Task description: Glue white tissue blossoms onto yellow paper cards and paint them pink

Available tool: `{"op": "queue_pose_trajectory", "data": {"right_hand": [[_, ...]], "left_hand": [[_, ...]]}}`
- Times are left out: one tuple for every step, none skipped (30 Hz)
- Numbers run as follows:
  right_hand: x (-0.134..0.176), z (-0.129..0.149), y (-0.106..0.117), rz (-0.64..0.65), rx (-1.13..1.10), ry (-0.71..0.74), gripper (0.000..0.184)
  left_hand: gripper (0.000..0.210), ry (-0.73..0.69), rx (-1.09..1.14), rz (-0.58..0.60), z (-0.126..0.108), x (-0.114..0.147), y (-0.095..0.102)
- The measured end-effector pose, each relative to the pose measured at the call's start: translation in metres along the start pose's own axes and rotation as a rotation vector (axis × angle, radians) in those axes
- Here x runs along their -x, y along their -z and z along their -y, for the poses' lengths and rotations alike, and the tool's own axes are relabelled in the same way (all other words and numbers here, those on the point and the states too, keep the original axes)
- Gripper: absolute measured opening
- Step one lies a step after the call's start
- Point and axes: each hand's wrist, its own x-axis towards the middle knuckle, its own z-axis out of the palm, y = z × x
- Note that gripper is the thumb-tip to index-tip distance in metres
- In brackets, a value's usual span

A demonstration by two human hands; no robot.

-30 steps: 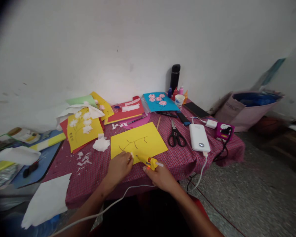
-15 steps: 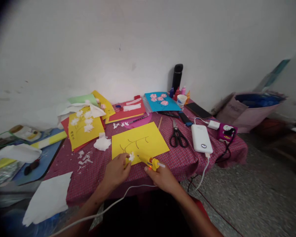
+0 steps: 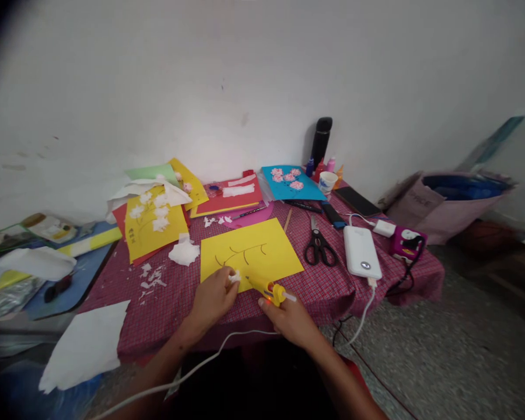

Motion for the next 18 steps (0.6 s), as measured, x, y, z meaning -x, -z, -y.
{"op": "queue_pose_trajectory", "data": {"right_hand": [[0.0,-0.001,0.0,0.001,-0.002,-0.014,0.033],[0.0,-0.001,0.0,0.003,-0.003,-0.026,0.034],[0.0,-0.002,0.0,0.005,-0.002,-0.035,0.035],[0.0,-0.001,0.0,0.008,-0.003,-0.039,0.036],[0.0,0.0,0.0,0.008,-0.007,-0.039,0.037],[0.0,0.001,0.001,0.007,-0.009,-0.039,0.038],[0.001,0.003,0.001,0.004,-0.009,-0.04,0.039],[0.001,0.005,0.002,0.0,-0.006,-0.043,0.04],[0.002,0.007,0.002,-0.004,0.003,-0.049,0.041],[0.003,0.009,0.002,-0.009,0.012,-0.057,0.043],[0.003,0.011,0.002,-0.011,0.021,-0.069,0.045],[0.004,0.012,0.001,-0.014,0.028,-0.082,0.047],[0.005,0.013,0.001,-0.015,0.034,-0.095,0.048],[0.006,0.013,0.0,-0.017,0.041,-0.105,0.049],[0.006,0.014,-0.001,-0.016,0.046,-0.112,0.049],[0.006,0.014,-0.002,-0.013,0.047,-0.113,0.048],[0.006,0.014,-0.003,-0.015,0.045,-0.111,0.048],[0.004,0.014,-0.004,-0.021,0.043,-0.107,0.048]], "left_hand": [[0.019,0.003,-0.001,0.0,0.0,0.0,-0.001],[0.019,0.005,0.001,0.001,0.001,0.0,-0.001],[0.02,0.004,0.01,0.001,0.001,0.0,-0.002],[0.022,0.0,0.024,0.0,0.002,0.001,-0.002],[0.025,-0.005,0.04,-0.002,0.002,0.003,-0.002],[0.028,-0.007,0.057,-0.006,0.003,0.006,-0.002],[0.032,-0.006,0.075,-0.01,0.005,0.01,-0.001],[0.035,-0.002,0.09,-0.011,0.008,0.014,0.0],[0.036,0.001,0.102,-0.011,0.011,0.018,0.001],[0.034,0.0,0.111,-0.009,0.016,0.022,0.002],[0.03,-0.005,0.116,-0.008,0.022,0.025,0.004],[0.025,-0.012,0.115,-0.012,0.029,0.026,0.006],[0.022,-0.021,0.108,-0.019,0.037,0.027,0.008],[0.02,-0.018,0.094,-0.029,0.046,0.026,0.011],[0.02,-0.015,0.074,-0.041,0.056,0.024,0.014],[0.021,-0.004,0.05,-0.053,0.067,0.021,0.018],[0.021,0.012,0.027,-0.079,0.077,0.017,0.023],[0.022,0.021,-0.005,-0.101,0.086,0.013,0.027]]}}
